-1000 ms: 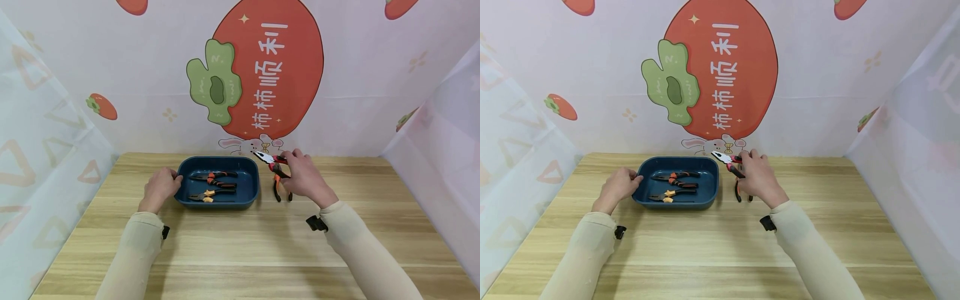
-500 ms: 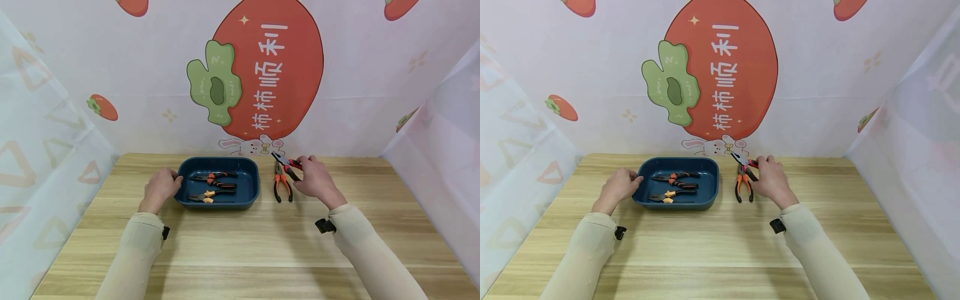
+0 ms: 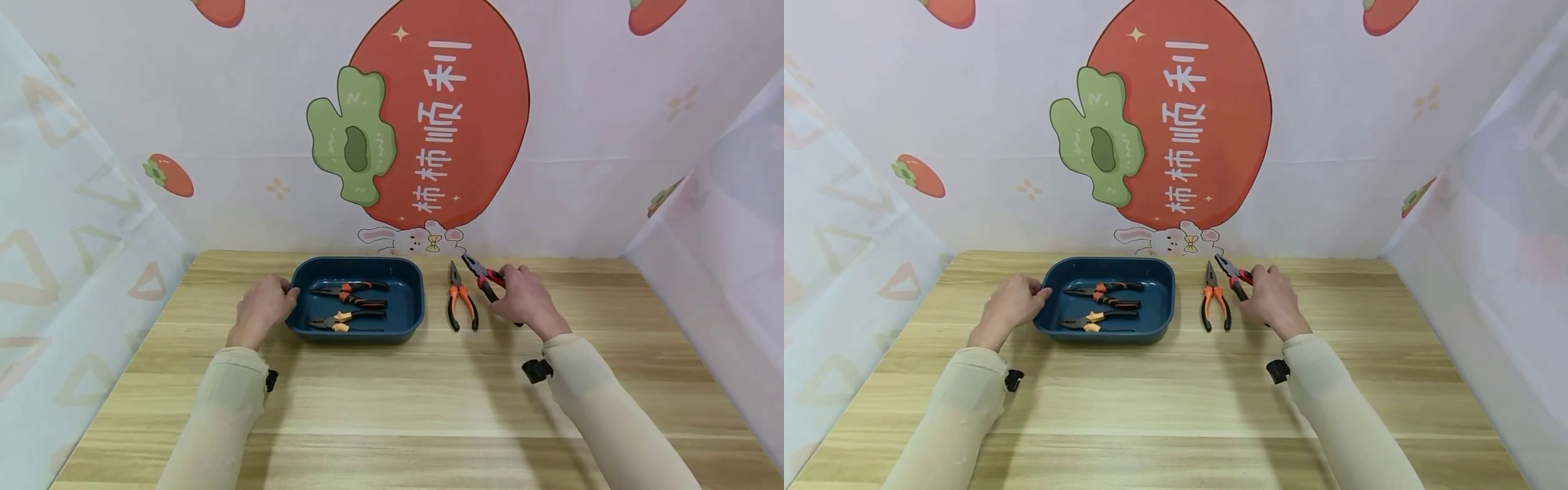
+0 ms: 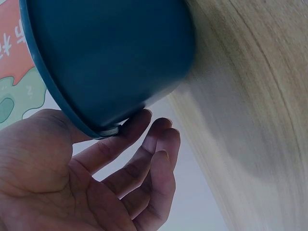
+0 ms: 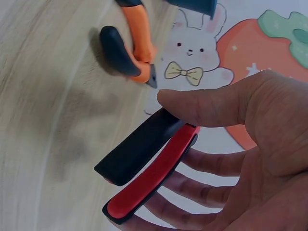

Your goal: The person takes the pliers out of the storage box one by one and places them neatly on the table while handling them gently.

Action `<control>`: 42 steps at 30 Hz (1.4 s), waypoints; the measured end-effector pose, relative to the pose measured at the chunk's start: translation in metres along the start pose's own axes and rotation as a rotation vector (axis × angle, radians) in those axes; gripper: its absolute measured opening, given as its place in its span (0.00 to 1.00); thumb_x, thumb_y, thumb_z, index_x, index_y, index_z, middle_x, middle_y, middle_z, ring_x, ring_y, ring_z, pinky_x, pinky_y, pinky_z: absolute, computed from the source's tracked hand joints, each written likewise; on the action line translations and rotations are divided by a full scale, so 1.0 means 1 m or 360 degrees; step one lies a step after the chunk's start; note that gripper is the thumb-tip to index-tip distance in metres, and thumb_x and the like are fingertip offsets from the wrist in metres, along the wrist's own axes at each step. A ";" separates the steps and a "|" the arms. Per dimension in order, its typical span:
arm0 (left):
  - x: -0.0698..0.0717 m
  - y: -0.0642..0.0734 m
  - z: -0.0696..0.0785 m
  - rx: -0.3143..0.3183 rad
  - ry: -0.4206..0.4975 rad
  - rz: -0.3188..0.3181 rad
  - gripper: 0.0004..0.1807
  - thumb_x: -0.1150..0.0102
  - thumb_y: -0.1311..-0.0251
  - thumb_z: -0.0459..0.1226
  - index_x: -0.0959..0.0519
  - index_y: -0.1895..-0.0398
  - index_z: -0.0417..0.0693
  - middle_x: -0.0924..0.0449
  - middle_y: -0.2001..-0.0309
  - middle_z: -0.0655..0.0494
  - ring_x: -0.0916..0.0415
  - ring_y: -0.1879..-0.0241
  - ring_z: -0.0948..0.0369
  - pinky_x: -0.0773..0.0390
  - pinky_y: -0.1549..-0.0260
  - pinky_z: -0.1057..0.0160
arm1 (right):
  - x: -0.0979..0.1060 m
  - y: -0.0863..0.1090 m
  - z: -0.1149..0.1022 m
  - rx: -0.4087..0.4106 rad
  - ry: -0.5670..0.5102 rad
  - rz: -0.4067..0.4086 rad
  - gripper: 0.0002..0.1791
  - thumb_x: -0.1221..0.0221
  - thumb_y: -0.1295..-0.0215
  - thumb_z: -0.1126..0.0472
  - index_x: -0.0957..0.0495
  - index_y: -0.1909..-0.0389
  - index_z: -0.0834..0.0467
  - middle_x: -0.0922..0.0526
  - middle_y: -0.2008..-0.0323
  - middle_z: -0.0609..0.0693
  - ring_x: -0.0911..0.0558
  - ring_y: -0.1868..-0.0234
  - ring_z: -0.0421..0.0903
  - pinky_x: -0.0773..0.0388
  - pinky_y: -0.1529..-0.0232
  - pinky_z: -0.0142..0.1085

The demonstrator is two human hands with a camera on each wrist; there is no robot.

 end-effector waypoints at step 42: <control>-0.001 -0.002 -0.001 0.0019 -0.0001 -0.0021 0.21 0.52 0.24 0.42 0.28 0.80 0.48 0.31 0.80 0.53 0.31 0.77 0.53 0.37 0.77 0.57 | -0.027 -0.023 0.026 -0.0379 -0.0010 -0.0299 0.14 0.38 0.38 0.56 0.27 0.64 0.63 0.27 0.72 0.57 0.26 0.74 0.52 0.32 0.72 0.42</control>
Point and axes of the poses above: each hand's wrist, its own y-axis away from the middle knuckle, its own x-axis out of the back of the hand, z = x × y, the point moved 6 cm from there along -y, towards the middle knuckle
